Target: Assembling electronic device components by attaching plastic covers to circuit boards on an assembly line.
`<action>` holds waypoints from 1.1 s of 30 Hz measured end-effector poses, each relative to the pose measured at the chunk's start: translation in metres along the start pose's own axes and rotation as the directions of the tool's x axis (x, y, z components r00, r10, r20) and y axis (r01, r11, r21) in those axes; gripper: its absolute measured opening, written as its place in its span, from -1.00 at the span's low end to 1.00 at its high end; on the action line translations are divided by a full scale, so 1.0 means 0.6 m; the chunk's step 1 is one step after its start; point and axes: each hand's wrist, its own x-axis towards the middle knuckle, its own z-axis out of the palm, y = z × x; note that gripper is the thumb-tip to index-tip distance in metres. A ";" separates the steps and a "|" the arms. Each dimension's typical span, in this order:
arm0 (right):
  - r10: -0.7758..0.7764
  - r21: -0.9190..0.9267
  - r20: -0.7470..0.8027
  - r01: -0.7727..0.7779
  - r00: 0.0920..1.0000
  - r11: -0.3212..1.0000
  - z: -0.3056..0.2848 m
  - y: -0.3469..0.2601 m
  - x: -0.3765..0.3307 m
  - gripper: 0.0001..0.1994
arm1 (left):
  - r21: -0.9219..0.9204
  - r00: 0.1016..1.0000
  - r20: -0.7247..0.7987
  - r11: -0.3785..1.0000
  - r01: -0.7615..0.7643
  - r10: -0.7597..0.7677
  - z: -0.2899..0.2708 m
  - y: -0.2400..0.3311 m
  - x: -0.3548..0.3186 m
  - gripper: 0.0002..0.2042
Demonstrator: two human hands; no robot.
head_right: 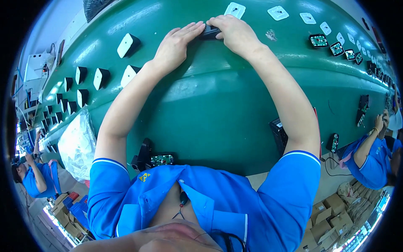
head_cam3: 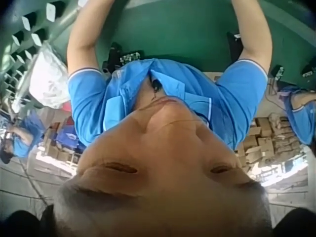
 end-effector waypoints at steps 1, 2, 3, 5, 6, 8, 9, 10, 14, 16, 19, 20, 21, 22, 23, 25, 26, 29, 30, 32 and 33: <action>-0.005 -0.005 -0.008 0.005 1.000 1.000 0.003 0.001 0.000 -0.63 | 0.006 1.000 -0.004 1.000 0.001 -0.001 0.002 -0.001 -0.002 -0.58; -0.011 -0.011 -0.018 0.011 1.000 1.000 0.007 -0.001 -0.002 -0.63 | 0.013 1.000 -0.008 1.000 0.002 -0.002 0.005 -0.001 -0.004 -0.58; -0.012 -0.008 -0.013 0.011 1.000 1.000 0.010 -0.004 -0.003 -0.63 | 0.023 1.000 -0.016 1.000 0.003 -0.003 0.005 -0.001 -0.003 -0.58; -0.006 -0.100 -0.012 0.005 1.000 0.995 0.013 -0.015 -0.004 -0.62 | 0.047 0.999 -0.035 0.999 0.006 -0.004 0.010 0.002 -0.002 -0.57; -0.005 -0.146 -0.013 0.003 1.000 0.989 0.013 -0.021 -0.005 -0.61 | 0.061 0.999 -0.046 0.998 0.007 -0.004 0.012 0.003 -0.003 -0.57; -0.010 -0.196 -0.017 0.006 1.000 0.981 0.010 -0.024 -0.001 -0.60 | 0.077 0.998 -0.063 0.997 0.010 -0.005 0.012 0.009 -0.004 -0.57; 0.022 -0.144 0.029 -0.017 0.999 0.989 0.007 -0.019 0.005 -0.60 | 0.092 0.998 -0.058 0.995 0.025 -0.019 0.012 0.015 0.000 -0.56; 0.050 -0.094 0.077 -0.043 0.996 0.995 0.003 -0.012 0.013 -0.61 | 0.107 0.998 -0.053 0.994 0.039 -0.034 0.012 0.021 0.003 -0.54; 0.081 -0.056 0.108 -0.075 0.991 0.996 0.010 -0.024 0.009 -0.62 | 0.149 0.997 -0.056 0.986 0.070 -0.062 0.008 0.032 -0.006 -0.51; 0.030 -0.196 -0.027 -0.035 0.999 0.980 0.031 -0.044 0.000 -0.63 | 0.165 0.994 -0.093 0.984 0.069 -0.054 0.012 0.030 -0.010 -0.49; -0.007 -0.147 -0.064 -0.003 0.998 0.989 0.020 -0.017 0.010 -0.70 | 0.174 0.982 -0.186 0.985 0.018 0.015 0.013 0.031 0.004 -0.55; 0.012 -0.174 -0.074 -0.025 0.997 0.984 0.007 -0.009 0.019 -0.70 | 0.159 0.979 -0.200 0.987 -0.009 0.041 0.012 0.030 0.012 -0.55; 0.093 -0.032 0.087 -0.090 0.992 0.995 -0.011 -0.010 0.033 -0.69 | 0.092 0.987 -0.158 0.996 0.003 0.011 0.009 0.030 0.021 -0.58; 0.152 0.101 0.247 -0.182 0.957 0.978 -0.024 -0.009 0.052 -0.69 | 0.026 0.994 -0.111 1.000 0.014 -0.011 0.006 0.027 0.027 -0.61; 0.076 0.136 0.248 -0.112 0.966 0.984 -0.010 0.020 0.066 -0.69 | 0.005 0.990 -0.142 1.000 0.008 -0.007 0.009 0.029 0.036 -0.66; 0.065 0.181 0.372 -0.141 0.926 0.973 -0.009 0.008 0.101 -0.66 | 0.080 0.984 -0.157 0.992 0.096 -0.082 0.028 0.006 0.033 -0.78; 0.124 0.184 0.361 -0.201 0.925 0.962 0.002 0.016 0.102 -0.67 | 0.086 0.972 -0.228 0.993 0.075 -0.054 0.038 -0.009 0.036 -0.83; 0.175 0.315 0.180 -0.225 0.968 0.922 0.018 0.011 0.079 -0.56 | -0.046 0.979 0.007 0.978 0.202 -0.202 0.008 -0.031 0.057 -0.82; 0.153 0.248 0.137 -0.184 0.979 0.951 0.028 0.007 0.073 -0.46 | -0.062 0.975 0.048 0.973 0.221 -0.218 -0.004 -0.033 0.067 -0.76; 0.220 0.267 0.003 -0.213 0.975 0.940 0.051 -0.002 0.062 -0.47 | -0.149 0.958 0.146 0.952 0.266 -0.245 -0.028 -0.027 0.076 -0.73; 0.249 0.273 -0.014 -0.236 0.969 0.933 0.053 -0.016 0.062 -0.48 | -0.210 0.960 0.149 0.941 0.265 -0.237 -0.025 -0.048 0.068 -0.73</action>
